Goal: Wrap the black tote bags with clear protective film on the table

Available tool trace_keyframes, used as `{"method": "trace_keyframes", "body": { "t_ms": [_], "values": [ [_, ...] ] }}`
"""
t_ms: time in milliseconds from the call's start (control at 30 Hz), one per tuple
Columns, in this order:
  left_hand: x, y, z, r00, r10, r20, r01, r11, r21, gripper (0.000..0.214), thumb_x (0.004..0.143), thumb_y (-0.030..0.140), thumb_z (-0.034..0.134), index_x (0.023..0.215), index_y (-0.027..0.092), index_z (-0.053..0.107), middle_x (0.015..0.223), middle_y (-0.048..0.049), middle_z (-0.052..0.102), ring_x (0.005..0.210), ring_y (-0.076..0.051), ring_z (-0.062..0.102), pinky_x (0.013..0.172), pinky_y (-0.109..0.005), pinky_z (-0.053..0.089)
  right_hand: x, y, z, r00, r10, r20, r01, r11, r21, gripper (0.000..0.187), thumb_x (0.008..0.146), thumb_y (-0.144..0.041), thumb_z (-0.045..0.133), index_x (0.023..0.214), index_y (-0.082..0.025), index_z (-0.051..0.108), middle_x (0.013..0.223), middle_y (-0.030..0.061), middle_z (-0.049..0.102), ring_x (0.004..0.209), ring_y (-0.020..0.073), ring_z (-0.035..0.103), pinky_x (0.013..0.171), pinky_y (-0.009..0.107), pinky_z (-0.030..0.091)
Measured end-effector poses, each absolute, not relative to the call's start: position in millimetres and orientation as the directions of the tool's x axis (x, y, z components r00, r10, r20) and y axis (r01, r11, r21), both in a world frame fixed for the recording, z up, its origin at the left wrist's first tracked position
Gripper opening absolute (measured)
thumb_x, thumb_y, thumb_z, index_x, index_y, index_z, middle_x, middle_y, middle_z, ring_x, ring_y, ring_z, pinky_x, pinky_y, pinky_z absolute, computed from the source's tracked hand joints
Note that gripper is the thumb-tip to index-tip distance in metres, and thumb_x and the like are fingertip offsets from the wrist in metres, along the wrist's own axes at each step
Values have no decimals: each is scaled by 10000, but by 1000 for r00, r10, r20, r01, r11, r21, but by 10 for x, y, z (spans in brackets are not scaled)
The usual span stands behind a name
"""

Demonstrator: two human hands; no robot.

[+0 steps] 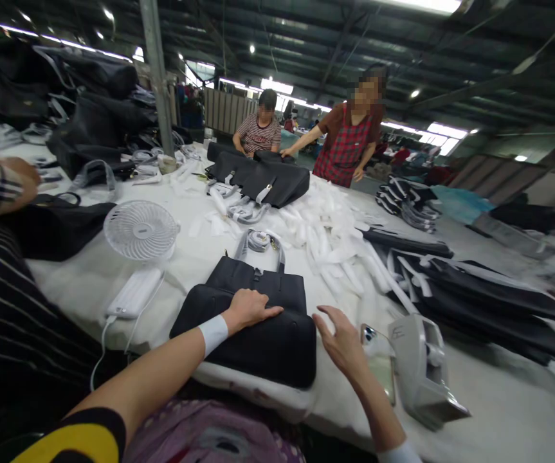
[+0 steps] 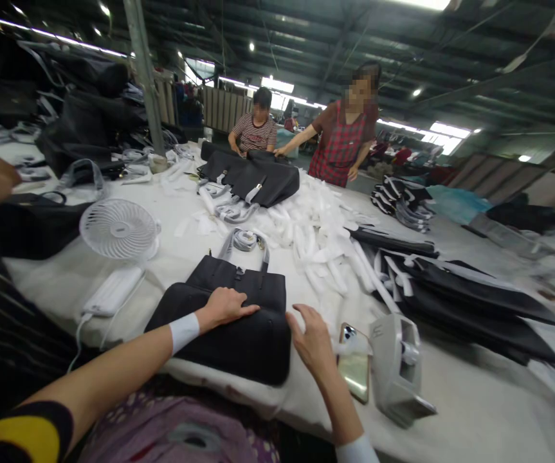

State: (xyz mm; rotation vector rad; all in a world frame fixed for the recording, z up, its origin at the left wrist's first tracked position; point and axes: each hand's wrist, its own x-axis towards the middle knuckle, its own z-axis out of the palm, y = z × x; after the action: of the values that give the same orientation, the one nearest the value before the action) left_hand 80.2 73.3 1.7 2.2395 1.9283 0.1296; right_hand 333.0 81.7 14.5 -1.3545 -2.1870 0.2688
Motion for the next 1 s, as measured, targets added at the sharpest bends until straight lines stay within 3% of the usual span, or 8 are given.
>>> {"method": "trace_keyframes", "body": {
  "t_ms": [100,200,267,467,767,900,1000],
  "values": [
    [771,753,85,173,983,-60,964,-157,215,707,892,717,265,944,157,693,913,-173,708,910,-327,678,784,-413,489,2712,856,15,-475,845,243,795,531,-292,465,977,-499,327,1057,-168,643,1005,126,686,936,250,642,827,361,475],
    [511,760,191,173,982,-70,957,-150,248,588,888,686,359,1021,197,657,948,-135,713,914,-303,676,778,-382,486,2446,842,-89,-449,875,184,874,473,-116,469,991,-505,306,935,-192,651,839,93,685,794,239,655,704,334,440],
    [199,683,280,146,987,-72,954,-121,273,569,876,694,385,1040,211,638,943,-117,713,906,-301,673,774,-374,480,2430,847,-115,-440,880,181,885,458,-77,468,990,-525,308,912,-204,639,814,75,679,789,236,657,683,323,419],
    [-678,260,352,11,997,-76,924,19,382,489,840,650,500,1021,213,623,1010,-73,702,953,-256,650,800,-308,456,2476,855,-72,-415,898,147,895,432,-112,455,981,-546,337,906,-209,633,844,66,685,831,252,656,687,333,409],
    [-688,303,-85,-231,970,-71,855,237,462,562,812,715,480,956,190,621,964,-87,701,955,-275,645,807,-325,443,2450,904,-147,-392,911,129,903,408,-135,407,980,-502,381,892,-218,659,836,63,694,809,224,644,676,316,397],
    [-694,313,-113,-261,963,-66,839,261,477,568,793,716,505,970,188,618,953,-92,701,949,-281,648,795,-326,443,2405,849,-157,-389,880,273,892,434,-128,339,981,-415,407,969,-203,671,904,83,684,863,241,624,763,361,411],
    [-683,302,-114,-279,959,-52,832,268,486,549,782,703,529,946,187,626,930,-93,702,932,-287,651,777,-328,443,2239,718,-184,-535,746,397,769,625,-138,306,987,-282,381,1133,-220,643,1122,97,667,1037,240,596,944,421,374]
  ]
}}
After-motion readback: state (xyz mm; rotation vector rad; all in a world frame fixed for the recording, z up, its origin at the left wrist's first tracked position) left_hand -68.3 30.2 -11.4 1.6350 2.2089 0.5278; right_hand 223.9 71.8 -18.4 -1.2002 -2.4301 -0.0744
